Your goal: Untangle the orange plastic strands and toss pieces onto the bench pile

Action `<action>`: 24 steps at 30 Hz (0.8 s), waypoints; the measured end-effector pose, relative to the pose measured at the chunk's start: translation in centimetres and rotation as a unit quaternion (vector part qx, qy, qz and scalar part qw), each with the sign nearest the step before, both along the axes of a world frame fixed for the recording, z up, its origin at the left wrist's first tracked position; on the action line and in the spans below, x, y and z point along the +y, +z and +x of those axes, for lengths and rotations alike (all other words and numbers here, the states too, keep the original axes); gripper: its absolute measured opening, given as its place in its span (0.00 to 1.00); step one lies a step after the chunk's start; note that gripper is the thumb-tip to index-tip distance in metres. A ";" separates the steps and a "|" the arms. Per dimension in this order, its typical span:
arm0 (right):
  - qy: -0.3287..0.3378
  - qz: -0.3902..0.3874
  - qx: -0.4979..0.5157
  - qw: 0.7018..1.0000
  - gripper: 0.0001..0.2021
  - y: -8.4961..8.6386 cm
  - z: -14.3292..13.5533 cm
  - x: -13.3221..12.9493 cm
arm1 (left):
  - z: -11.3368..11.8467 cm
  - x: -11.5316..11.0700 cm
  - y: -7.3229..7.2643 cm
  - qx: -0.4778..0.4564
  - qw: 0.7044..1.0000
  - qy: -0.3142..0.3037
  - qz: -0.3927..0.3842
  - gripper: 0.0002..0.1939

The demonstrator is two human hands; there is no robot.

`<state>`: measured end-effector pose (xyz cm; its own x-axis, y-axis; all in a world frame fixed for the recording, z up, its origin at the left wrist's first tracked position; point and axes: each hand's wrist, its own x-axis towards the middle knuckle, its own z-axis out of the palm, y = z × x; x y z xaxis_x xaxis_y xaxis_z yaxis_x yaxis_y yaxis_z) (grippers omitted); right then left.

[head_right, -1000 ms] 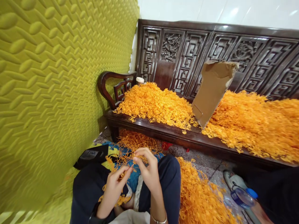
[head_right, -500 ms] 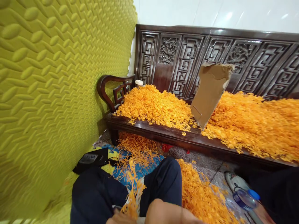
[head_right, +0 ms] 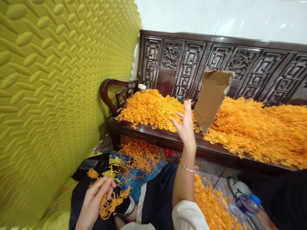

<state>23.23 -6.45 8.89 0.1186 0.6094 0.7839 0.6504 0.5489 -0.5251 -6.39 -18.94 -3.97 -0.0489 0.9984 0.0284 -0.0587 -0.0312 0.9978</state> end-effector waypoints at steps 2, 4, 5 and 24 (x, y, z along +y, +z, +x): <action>0.035 -0.005 0.041 0.999 0.34 -1.5 -0.4 0.8 | 0.5 0.4 -0.2 -0.036 0.999 -0.013 0.001 0.18; 0.094 -0.036 0.104 0.989 0.31 -3.7 -1.3 1.0 | 0.8 0.6 -0.2 -0.074 0.997 -0.018 0.008 0.16; 0.122 -0.059 0.132 0.982 0.29 -4.8 -1.8 1.0 | 0.9 0.6 -0.2 -0.091 0.995 -0.024 0.016 0.15; 0.336 -0.283 0.064 0.896 0.19 -11.0 -12.1 -9.1 | 2.4 1.1 0.7 -0.175 0.980 0.063 0.063 0.12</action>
